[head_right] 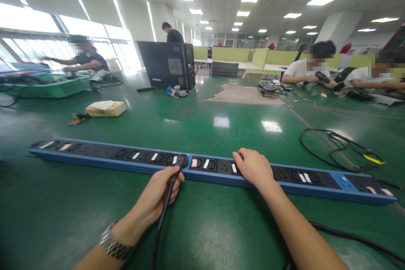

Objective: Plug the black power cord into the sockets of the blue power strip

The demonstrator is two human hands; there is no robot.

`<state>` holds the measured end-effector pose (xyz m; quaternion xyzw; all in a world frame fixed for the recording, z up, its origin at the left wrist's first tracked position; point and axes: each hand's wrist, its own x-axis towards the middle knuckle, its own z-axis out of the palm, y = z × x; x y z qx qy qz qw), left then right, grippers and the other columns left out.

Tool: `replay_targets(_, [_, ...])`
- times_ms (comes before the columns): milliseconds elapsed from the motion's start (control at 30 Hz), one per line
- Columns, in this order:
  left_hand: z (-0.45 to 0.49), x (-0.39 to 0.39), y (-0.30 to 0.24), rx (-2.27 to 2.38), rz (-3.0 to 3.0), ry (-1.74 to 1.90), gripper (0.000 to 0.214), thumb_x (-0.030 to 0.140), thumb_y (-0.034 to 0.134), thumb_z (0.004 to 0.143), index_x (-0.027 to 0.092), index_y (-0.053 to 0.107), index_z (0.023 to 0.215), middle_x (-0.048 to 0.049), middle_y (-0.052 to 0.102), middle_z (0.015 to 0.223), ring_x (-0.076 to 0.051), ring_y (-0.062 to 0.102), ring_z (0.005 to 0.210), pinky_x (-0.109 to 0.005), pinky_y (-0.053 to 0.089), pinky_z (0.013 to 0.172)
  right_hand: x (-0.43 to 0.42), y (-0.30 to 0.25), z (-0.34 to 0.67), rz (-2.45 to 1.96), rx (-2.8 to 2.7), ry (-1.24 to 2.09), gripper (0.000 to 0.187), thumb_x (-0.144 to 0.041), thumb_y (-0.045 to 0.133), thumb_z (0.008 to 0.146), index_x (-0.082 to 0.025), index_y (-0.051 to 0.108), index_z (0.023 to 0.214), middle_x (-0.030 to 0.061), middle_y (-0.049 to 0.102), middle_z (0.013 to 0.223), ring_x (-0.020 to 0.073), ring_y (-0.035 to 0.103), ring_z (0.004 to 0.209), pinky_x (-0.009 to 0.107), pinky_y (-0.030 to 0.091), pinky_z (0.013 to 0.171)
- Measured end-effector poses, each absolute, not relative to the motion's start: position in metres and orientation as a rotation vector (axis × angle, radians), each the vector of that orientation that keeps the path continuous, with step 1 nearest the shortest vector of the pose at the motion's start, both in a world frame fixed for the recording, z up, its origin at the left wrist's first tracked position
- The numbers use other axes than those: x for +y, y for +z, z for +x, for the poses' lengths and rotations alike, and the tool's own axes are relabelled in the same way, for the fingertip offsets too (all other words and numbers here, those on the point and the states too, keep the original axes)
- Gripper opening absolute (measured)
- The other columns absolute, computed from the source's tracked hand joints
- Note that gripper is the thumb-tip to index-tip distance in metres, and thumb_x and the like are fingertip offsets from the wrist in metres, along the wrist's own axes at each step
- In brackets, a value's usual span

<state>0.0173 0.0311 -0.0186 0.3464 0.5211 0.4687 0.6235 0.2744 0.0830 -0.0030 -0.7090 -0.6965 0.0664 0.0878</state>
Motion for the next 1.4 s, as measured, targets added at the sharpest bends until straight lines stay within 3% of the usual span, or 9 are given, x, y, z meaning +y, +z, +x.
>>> replay_targets(100, [0.014,0.033,-0.021,1.127,0.787,1.053,0.040,0.054,0.061,0.073,0.014,0.062,0.073,0.0061,0.044,0.044,-0.006,0.035,0.034,-0.016,0.021,0.032,0.084,-0.003,0.275,-2.112,-2.062,0.209,0.045,-0.050,0.029,0.091,-0.024,0.066,0.088,0.0052,0.070,0.092,0.0213,0.062,0.086,0.027,0.035,0.062])
replay_targets(200, [0.015,0.035,-0.013,1.129,0.816,1.081,0.039,0.051,0.063,0.074,0.013,0.061,0.070,0.0050,0.046,0.045,-0.006,0.038,0.034,-0.016,0.025,0.033,0.084,-0.005,0.275,-2.125,-2.052,0.213,0.045,-0.051,0.030,0.090,-0.024,0.066,0.087,0.0053,0.070,0.092,0.0212,0.062,0.085,0.027,0.034,0.062])
replay_targets(400, [-0.016,0.030,0.037,0.879,0.841,1.335,0.029,0.045,0.060,0.079,0.017,0.056,0.071,0.0032,0.050,0.049,-0.011,0.048,0.042,-0.020,0.040,0.040,0.085,-0.006,0.276,-2.120,-2.044,0.221,0.044,-0.051,0.031,0.090,-0.025,0.066,0.087,0.0049,0.070,0.091,0.0207,0.062,0.085,0.026,0.034,0.061])
replay_targets(567, [-0.080,0.040,0.031,1.034,0.717,1.283,0.032,0.037,0.060,0.080,0.017,0.048,0.058,0.0094,0.030,0.036,-0.004,0.023,0.029,-0.014,0.022,0.029,0.084,-0.005,0.275,-2.130,-2.052,0.194,0.043,-0.051,0.030,0.090,-0.025,0.064,0.083,0.0038,0.070,0.091,0.0205,0.062,0.083,0.026,0.032,0.059])
replay_targets(700, [-0.107,0.048,0.008,1.275,0.749,1.150,0.037,0.042,0.061,0.078,0.017,0.047,0.055,0.0089,0.029,0.034,-0.004,0.022,0.027,-0.013,0.018,0.027,0.084,-0.005,0.275,-2.148,-2.060,0.185,0.045,-0.051,0.028,0.090,-0.024,0.063,0.081,0.0043,0.070,0.089,0.0200,0.062,0.081,0.026,0.031,0.058])
replay_targets(933, [-0.100,0.048,0.004,1.253,0.757,1.082,0.040,0.049,0.067,0.069,0.017,0.048,0.055,0.0097,0.028,0.033,-0.004,0.021,0.028,-0.013,0.017,0.028,0.084,-0.004,0.274,-2.166,-2.058,0.194,0.046,-0.051,0.028,0.091,-0.024,0.063,0.081,0.0052,0.070,0.089,0.0195,0.062,0.081,0.027,0.031,0.058])
replay_targets(1167, [-0.093,0.052,-0.003,1.534,0.903,1.134,0.040,0.052,0.061,0.069,0.017,0.050,0.053,0.0070,0.032,0.029,-0.006,0.026,0.026,-0.015,0.020,0.028,0.084,-0.005,0.275,-2.143,-2.066,0.172,0.046,-0.052,0.027,0.091,-0.024,0.061,0.078,0.0043,0.070,0.087,0.0195,0.062,0.080,0.026,0.031,0.057])
replay_targets(1400, [-0.096,0.055,-0.003,1.526,0.923,1.072,0.040,0.052,0.062,0.067,0.016,0.052,0.052,0.0056,0.035,0.029,-0.006,0.028,0.027,-0.016,0.019,0.029,0.084,-0.006,0.275,-2.153,-2.063,0.176,0.045,-0.052,0.027,0.090,-0.024,0.061,0.079,0.0043,0.070,0.088,0.0201,0.062,0.080,0.026,0.031,0.058])
